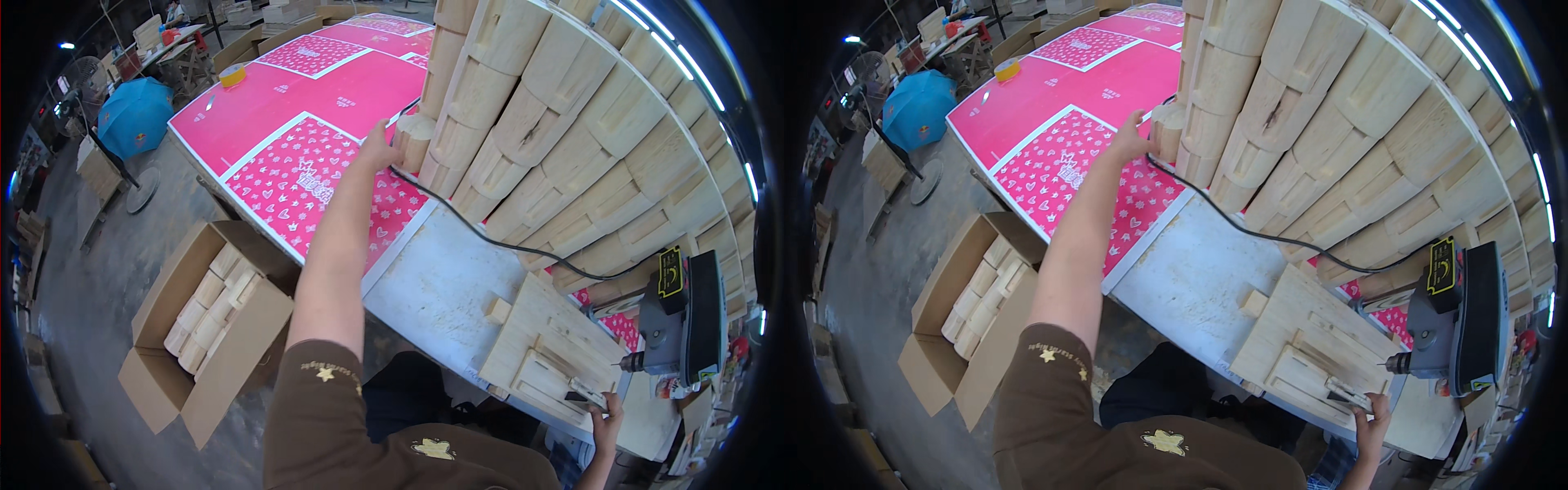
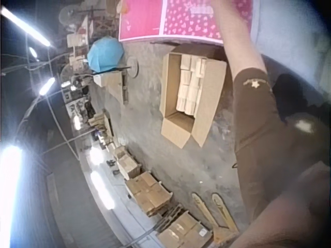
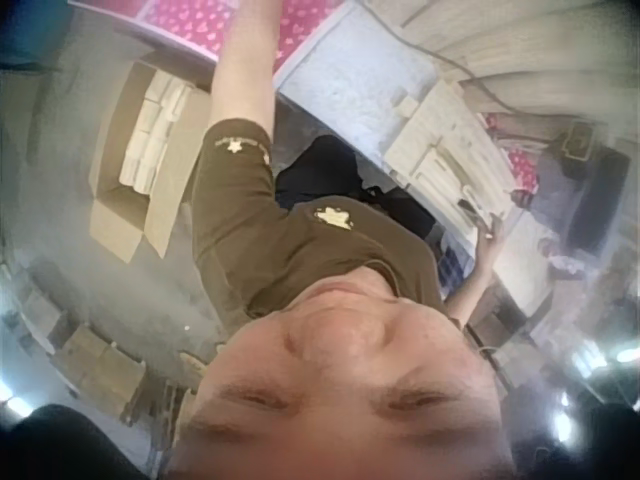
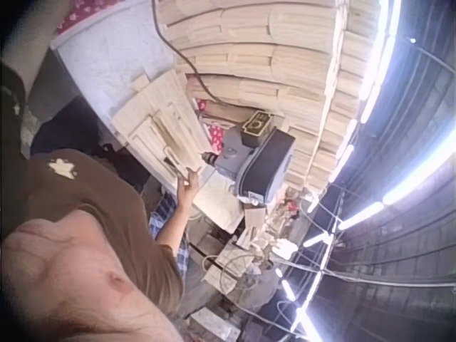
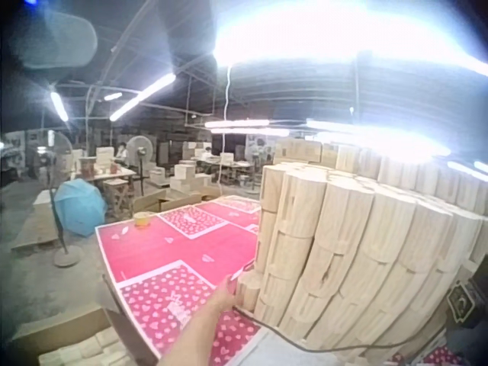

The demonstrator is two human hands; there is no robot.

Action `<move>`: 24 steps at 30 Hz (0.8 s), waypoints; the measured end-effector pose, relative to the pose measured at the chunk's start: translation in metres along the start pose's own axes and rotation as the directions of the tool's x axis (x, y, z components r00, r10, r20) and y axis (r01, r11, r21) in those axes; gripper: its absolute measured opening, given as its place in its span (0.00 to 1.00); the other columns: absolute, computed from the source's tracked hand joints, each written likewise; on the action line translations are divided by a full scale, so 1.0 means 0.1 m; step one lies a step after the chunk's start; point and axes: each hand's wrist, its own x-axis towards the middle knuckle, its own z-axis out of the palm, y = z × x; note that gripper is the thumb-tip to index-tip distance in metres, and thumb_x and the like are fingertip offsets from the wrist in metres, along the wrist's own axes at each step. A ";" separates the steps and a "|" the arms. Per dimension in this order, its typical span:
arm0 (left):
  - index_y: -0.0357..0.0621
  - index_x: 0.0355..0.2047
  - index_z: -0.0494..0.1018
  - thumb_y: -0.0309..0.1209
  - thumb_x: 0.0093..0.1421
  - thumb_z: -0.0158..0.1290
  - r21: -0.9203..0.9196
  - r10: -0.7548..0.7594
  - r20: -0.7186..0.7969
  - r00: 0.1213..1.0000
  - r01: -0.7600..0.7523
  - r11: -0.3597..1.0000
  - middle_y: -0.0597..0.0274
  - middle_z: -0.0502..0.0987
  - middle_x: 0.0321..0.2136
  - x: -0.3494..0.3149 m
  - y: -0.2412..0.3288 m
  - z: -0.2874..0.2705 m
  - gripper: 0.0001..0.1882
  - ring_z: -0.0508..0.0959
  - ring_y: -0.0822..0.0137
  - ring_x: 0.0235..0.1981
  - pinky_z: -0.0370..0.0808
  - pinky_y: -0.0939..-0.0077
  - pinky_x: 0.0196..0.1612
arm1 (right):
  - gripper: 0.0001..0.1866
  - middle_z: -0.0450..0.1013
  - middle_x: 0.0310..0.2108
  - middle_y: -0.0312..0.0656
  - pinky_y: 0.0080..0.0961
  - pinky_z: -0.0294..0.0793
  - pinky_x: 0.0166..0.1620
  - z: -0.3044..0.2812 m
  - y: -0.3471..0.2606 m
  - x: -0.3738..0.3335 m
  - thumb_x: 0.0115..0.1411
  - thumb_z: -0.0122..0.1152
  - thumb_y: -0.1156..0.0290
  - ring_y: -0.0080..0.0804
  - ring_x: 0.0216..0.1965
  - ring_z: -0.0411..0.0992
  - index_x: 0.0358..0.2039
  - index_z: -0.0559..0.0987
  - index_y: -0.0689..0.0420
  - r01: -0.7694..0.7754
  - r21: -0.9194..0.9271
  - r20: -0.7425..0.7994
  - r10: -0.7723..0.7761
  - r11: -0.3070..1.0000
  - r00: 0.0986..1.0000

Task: Drilling a hole and inserting metal components into cylindrical wooden blocks using a drilling machine jig.

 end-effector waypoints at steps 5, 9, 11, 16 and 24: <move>0.39 0.54 0.59 0.24 0.28 0.66 -0.234 -0.015 0.031 0.999 0.022 0.972 0.51 0.69 0.48 0.06 0.10 0.35 0.48 0.69 0.56 0.50 0.67 0.67 0.53 | 0.16 0.69 0.29 0.45 0.30 0.65 0.38 0.05 0.35 -0.11 0.38 0.62 0.78 0.40 0.32 0.67 0.31 0.72 0.62 0.102 -0.065 -0.147 -0.110 0.993 0.983; 0.41 0.54 0.61 0.23 0.29 0.64 -0.285 -0.041 0.161 0.986 0.086 0.955 0.54 0.70 0.47 0.21 -0.16 0.22 0.45 0.71 0.58 0.48 0.69 0.69 0.50 | 0.26 0.69 0.48 0.54 0.33 0.65 0.49 -0.08 0.14 -0.10 0.55 0.61 0.62 0.40 0.49 0.67 0.49 0.70 0.67 -0.121 -0.172 0.096 0.139 0.978 0.986; 0.42 0.53 0.62 0.23 0.31 0.63 -0.266 -0.052 0.186 0.981 0.101 0.959 0.54 0.70 0.46 0.17 -0.15 0.14 0.43 0.71 0.59 0.47 0.69 0.70 0.49 | 0.26 0.69 0.47 0.55 0.32 0.66 0.48 -0.05 0.19 -0.10 0.55 0.60 0.61 0.40 0.49 0.67 0.49 0.70 0.66 -0.007 -0.253 0.083 0.029 0.968 0.996; 0.42 0.56 0.61 0.20 0.36 0.56 -0.402 0.067 0.186 0.980 0.014 0.916 0.51 0.71 0.45 0.25 0.29 0.05 0.40 0.71 0.59 0.47 0.69 0.68 0.49 | 0.27 0.68 0.49 0.56 0.31 0.64 0.51 -0.10 0.07 -0.07 0.55 0.60 0.61 0.42 0.51 0.66 0.51 0.69 0.65 -0.146 -0.222 0.095 0.170 0.964 0.981; 0.39 0.49 0.65 0.22 0.43 0.52 -0.237 0.114 0.164 0.980 -0.073 0.969 0.49 0.75 0.38 0.28 -0.34 0.26 0.28 0.75 0.60 0.41 0.71 0.70 0.43 | 0.13 0.70 0.27 0.43 0.29 0.66 0.37 0.06 0.03 0.03 0.37 0.63 0.79 0.39 0.30 0.68 0.27 0.73 0.60 0.048 -0.032 -0.088 -0.050 0.998 0.995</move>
